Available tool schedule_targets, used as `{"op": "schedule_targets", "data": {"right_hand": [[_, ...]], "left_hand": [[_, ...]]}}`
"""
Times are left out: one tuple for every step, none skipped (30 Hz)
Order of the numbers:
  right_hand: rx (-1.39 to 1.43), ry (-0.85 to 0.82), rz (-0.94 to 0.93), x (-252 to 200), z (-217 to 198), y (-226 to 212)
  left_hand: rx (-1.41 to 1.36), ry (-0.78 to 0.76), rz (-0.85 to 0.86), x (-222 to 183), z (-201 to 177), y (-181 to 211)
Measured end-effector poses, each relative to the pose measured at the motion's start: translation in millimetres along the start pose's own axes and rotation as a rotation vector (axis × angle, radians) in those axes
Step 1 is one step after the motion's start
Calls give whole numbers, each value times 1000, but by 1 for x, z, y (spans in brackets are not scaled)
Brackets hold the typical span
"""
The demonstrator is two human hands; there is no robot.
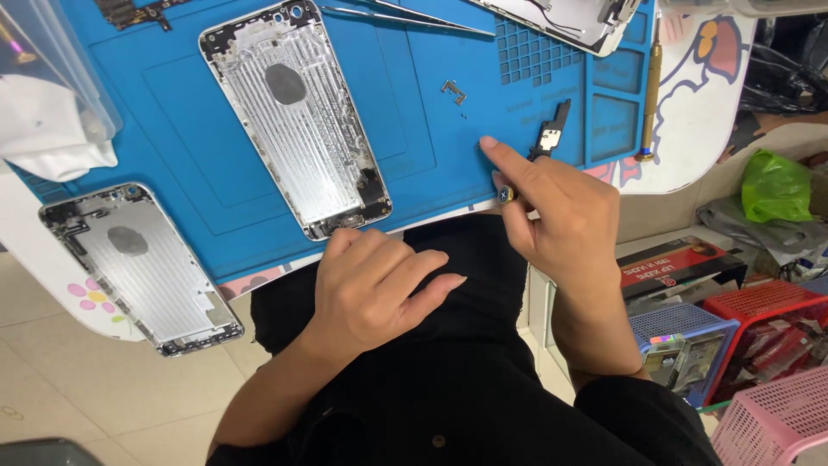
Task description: The person disassembles a smartphone at a repair bench. They hold the phone chassis, use a precision screwdriver to remove small screws, place screws and small components on the blue repair mat, and manipulate internal parts and brackets with their hands and the screwdriver.
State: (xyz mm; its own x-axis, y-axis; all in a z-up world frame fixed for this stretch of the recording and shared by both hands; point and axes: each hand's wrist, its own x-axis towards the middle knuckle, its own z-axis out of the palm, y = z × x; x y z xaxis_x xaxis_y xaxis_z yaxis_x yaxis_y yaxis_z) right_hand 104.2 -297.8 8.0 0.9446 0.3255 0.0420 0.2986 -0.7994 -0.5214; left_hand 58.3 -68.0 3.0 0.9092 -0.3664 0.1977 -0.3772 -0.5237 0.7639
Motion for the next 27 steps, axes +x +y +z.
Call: {"op": "schedule_targets", "data": {"right_hand": [[2,-4,5,1,-1,1],[-31,-16,-4,2,-1,1],[-63,-27,-13,2,-2,1],[-60,-31,-8,3,-1,1],[-79,-49,12,3,-1,1],[-99,-63,30,4,-2,1],[-99,-63,33,4,-1,-1],[-65,-42,49,5,-1,-2],[-32,-20,65,5,0,-4],[-29,-21,66,5,0,-5],[8,-29,101,6,0,-6],[42,-36,135,6,-1,-6],[41,-36,136,6,0,-7],[44,-28,150,6,0,-7],[48,-20,165,6,0,-8],[48,-20,164,4,0,-7],[77,-10,160,3,0,-6],[106,0,155,2,0,-5],[106,1,154,1,-1,-4],[164,1,162,0,-1,-3],[221,2,169,-1,-2,-2],[219,2,170,1,-6,-6],[114,2,190,3,-11,-11],[11,-1,214,4,-15,-16],[11,-4,218,-5,-16,-13],[132,57,302,-14,-17,-11],[253,120,385,-23,-18,-9]], "left_hand": [[-3,-4,-4,1,2,-1],[22,-5,-2,3,3,-1],[46,-6,1,4,4,-2],[43,-12,-3,4,6,-2],[61,-16,-2,3,7,-2],[80,-16,3,4,8,-3],[79,-19,3,4,9,-3],[76,-19,-2,3,9,-3],[73,-20,-8,3,9,-4],[74,-22,-9,2,9,-4],[75,-24,-17,2,9,-3],[74,-24,-23,2,9,-3],[73,-24,-22,1,10,-3],[82,-26,-16,1,10,-4],[90,-29,-10,1,10,-4],[91,-28,-10,1,10,-3],[91,-34,-15,0,10,-3],[91,-40,-19,0,11,-4],[92,-40,-20,0,11,-4],[94,-43,-24,0,11,-4],[96,-46,-29,0,11,-4],[95,-46,-28,0,12,-5],[110,-37,-16,0,14,-7],[124,-32,-7,-1,15,-8],[121,-36,-9,0,17,-9],[146,-25,5,0,18,-10],[172,-15,18,-1,19,-11]]}}
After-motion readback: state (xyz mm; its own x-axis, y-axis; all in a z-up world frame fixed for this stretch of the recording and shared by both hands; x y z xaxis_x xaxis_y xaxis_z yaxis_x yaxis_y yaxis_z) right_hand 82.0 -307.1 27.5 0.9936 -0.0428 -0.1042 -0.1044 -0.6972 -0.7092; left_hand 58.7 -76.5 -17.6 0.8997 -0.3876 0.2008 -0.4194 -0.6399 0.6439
